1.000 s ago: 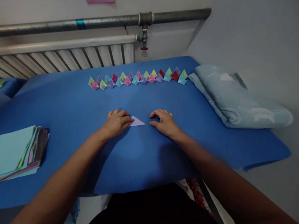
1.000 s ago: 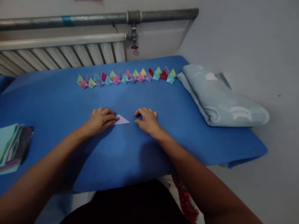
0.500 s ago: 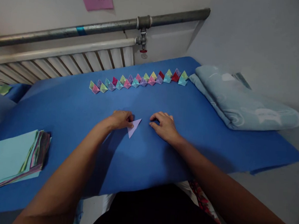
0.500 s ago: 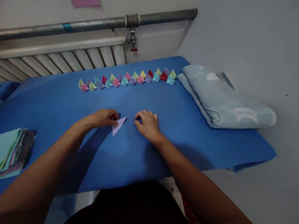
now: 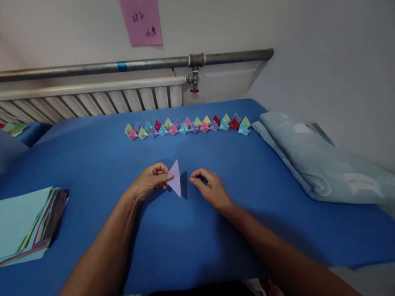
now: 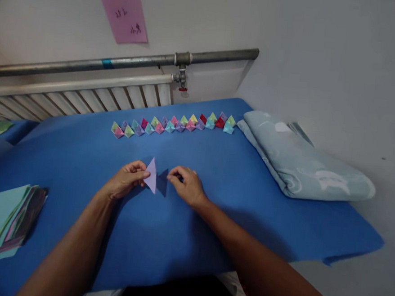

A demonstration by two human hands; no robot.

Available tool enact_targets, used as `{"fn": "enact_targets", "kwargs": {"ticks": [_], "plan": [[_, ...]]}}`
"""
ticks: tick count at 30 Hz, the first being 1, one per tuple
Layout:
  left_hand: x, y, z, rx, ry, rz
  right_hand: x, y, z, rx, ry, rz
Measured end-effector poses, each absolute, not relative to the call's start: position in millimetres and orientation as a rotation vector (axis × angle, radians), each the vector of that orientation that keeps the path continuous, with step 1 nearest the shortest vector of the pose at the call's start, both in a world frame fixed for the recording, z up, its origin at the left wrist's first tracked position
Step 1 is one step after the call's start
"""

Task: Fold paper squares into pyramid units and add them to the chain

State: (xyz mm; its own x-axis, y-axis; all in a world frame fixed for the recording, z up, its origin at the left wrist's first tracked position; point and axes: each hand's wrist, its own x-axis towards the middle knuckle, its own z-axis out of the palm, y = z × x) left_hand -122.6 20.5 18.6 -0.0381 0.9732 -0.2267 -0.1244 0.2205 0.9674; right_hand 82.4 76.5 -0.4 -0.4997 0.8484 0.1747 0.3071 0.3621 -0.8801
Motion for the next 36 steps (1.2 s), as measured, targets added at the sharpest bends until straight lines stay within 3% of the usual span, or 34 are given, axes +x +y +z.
{"fn": "enact_targets", "kwargs": {"ticks": [4, 11, 27, 36], "plan": [[-128.4, 15.8, 15.9, 0.832, 1.176, 1.228, 50.9, 80.4, 2.8, -0.759, -1.736, 1.527], [-128.4, 19.5, 17.1, 0.728, 1.095, 1.259, 40.1, 71.4, 7.7, -0.617, -1.611, 1.824], [-122.4, 19.5, 14.2, 0.647, 1.038, 1.289, 38.2, 75.7, -1.3, -0.609, -1.429, 2.026], [-121.1, 22.6, 10.6, 0.833, 1.176, 1.241, 37.7, 73.9, 5.8, -0.864, -1.401, 2.072]]}}
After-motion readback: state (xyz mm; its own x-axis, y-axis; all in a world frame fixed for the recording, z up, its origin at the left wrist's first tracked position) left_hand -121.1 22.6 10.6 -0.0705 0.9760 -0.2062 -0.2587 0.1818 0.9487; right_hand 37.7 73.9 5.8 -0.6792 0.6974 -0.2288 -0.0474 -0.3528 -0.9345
